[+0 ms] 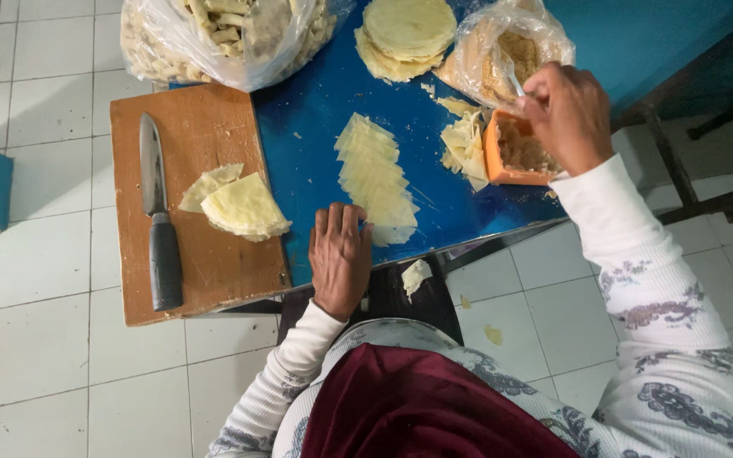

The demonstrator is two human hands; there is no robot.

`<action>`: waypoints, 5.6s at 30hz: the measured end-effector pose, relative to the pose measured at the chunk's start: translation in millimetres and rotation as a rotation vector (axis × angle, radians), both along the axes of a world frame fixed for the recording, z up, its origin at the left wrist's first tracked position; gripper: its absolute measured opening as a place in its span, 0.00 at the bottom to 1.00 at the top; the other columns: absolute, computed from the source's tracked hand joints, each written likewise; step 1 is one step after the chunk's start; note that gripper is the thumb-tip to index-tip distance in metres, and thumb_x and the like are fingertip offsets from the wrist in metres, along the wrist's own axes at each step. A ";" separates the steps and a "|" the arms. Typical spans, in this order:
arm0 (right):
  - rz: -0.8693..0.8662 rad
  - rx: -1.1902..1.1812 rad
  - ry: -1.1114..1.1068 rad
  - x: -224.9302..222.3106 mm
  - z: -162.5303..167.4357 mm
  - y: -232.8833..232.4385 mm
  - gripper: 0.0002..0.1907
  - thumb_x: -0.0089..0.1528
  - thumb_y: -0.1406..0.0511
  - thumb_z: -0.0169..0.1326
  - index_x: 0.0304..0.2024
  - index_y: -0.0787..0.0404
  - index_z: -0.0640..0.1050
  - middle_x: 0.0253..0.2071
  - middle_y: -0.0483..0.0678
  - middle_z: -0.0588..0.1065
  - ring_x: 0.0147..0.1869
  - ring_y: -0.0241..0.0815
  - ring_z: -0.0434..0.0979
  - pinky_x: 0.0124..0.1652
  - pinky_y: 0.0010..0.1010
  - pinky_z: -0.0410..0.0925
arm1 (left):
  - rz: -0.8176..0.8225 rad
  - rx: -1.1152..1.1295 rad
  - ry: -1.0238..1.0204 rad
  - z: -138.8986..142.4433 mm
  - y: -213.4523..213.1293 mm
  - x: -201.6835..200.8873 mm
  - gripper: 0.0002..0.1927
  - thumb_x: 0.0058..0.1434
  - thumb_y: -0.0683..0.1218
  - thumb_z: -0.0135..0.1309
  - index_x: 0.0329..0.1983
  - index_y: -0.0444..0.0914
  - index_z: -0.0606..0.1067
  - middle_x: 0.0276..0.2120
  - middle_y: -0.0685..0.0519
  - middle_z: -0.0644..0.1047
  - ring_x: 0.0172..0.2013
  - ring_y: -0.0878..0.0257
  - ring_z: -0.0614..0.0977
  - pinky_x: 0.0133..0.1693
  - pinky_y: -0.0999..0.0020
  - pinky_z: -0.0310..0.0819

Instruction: The person folds thin round pastry sheets into triangular parcels on a blue table, occasionally scooping filling from an orange container with a spoon and placing it onto a wrapper before folding. Folded pieces are laid in a row on the table, with scrap pieces set aside.

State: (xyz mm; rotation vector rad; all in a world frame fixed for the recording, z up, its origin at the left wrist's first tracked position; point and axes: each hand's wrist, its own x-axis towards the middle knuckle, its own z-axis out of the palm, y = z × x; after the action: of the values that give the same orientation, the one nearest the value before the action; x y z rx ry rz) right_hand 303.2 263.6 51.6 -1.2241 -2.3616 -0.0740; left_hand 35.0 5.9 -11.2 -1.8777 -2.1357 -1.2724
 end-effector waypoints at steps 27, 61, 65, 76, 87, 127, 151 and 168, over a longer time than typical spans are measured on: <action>-0.054 0.088 0.008 -24.4 -1.4 31.7 0.08 0.64 0.66 0.65 0.31 0.59 0.81 0.37 0.53 0.79 0.45 0.55 0.77 0.49 0.44 0.68 | -0.092 0.075 0.069 -0.5 0.2 1.8 0.09 0.60 0.36 0.50 0.44 0.36 0.71 0.40 0.46 0.72 0.44 0.47 0.73 0.45 0.56 0.70; 0.165 -0.540 0.508 -11.5 5.6 -82.7 0.10 0.70 0.69 0.58 0.52 0.65 0.82 0.33 0.42 0.77 0.32 0.28 0.69 0.32 0.23 0.63 | -0.163 0.072 -0.417 -16.9 1.5 -1.2 0.29 0.57 0.30 0.58 0.61 0.33 0.65 0.38 0.47 0.74 0.33 0.59 0.80 0.36 0.67 0.77; 0.298 -0.590 0.411 -45.7 -13.4 -130.8 0.08 0.66 0.68 0.59 0.46 0.64 0.82 0.34 0.43 0.78 0.34 0.31 0.71 0.34 0.24 0.65 | -0.159 0.057 -0.456 -18.6 2.3 -1.6 0.28 0.58 0.30 0.58 0.61 0.34 0.65 0.38 0.47 0.75 0.34 0.60 0.81 0.37 0.67 0.77; 0.512 0.200 -0.053 -52.4 -43.3 -158.7 0.16 0.60 0.71 0.61 0.50 0.56 0.80 0.40 0.44 0.69 0.44 0.44 0.68 0.44 0.38 0.64 | -0.106 0.110 -0.334 -13.0 -4.4 5.3 0.29 0.56 0.27 0.55 0.61 0.31 0.63 0.48 0.41 0.69 0.35 0.56 0.80 0.34 0.64 0.76; 0.495 0.255 -0.015 -48.5 -47.0 -156.4 0.16 0.61 0.70 0.60 0.51 0.52 0.81 0.42 0.42 0.70 0.45 0.43 0.69 0.46 0.38 0.62 | -0.099 0.133 -0.252 -10.4 -2.9 8.9 0.27 0.56 0.29 0.55 0.59 0.32 0.66 0.34 0.50 0.71 0.36 0.54 0.76 0.41 0.59 0.74; 0.300 -0.193 0.322 -86.1 -53.4 -176.9 0.10 0.63 0.71 0.59 0.47 0.57 0.83 0.45 0.47 0.80 0.51 0.49 0.78 0.50 0.39 0.67 | -0.125 0.091 -0.453 -8.3 1.1 12.1 0.29 0.57 0.29 0.58 0.62 0.35 0.67 0.36 0.49 0.75 0.33 0.60 0.80 0.37 0.67 0.77; 0.651 0.031 0.060 -76.6 -68.6 -148.1 0.15 0.64 0.65 0.61 0.53 0.58 0.80 0.51 0.44 0.77 0.52 0.43 0.75 0.52 0.38 0.64 | -0.328 0.016 -0.075 -1.1 -6.7 -1.9 0.29 0.47 0.39 0.67 0.54 0.34 0.72 0.50 0.46 0.73 0.50 0.46 0.72 0.54 0.56 0.68; 0.693 -0.055 0.076 -81.3 -57.7 -135.6 0.14 0.63 0.61 0.62 0.51 0.56 0.82 0.46 0.42 0.76 0.50 0.43 0.73 0.51 0.39 0.62 | -0.219 0.067 0.028 -0.6 5.7 -0.2 0.04 0.63 0.40 0.56 0.41 0.36 0.76 0.38 0.49 0.71 0.43 0.51 0.71 0.46 0.58 0.66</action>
State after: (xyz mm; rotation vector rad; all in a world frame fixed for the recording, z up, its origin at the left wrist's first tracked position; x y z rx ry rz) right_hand 222.0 127.9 -6.1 -0.3657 -2.5921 0.2584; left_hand 34.8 11.6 -11.8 -2.1349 -1.8916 -1.3258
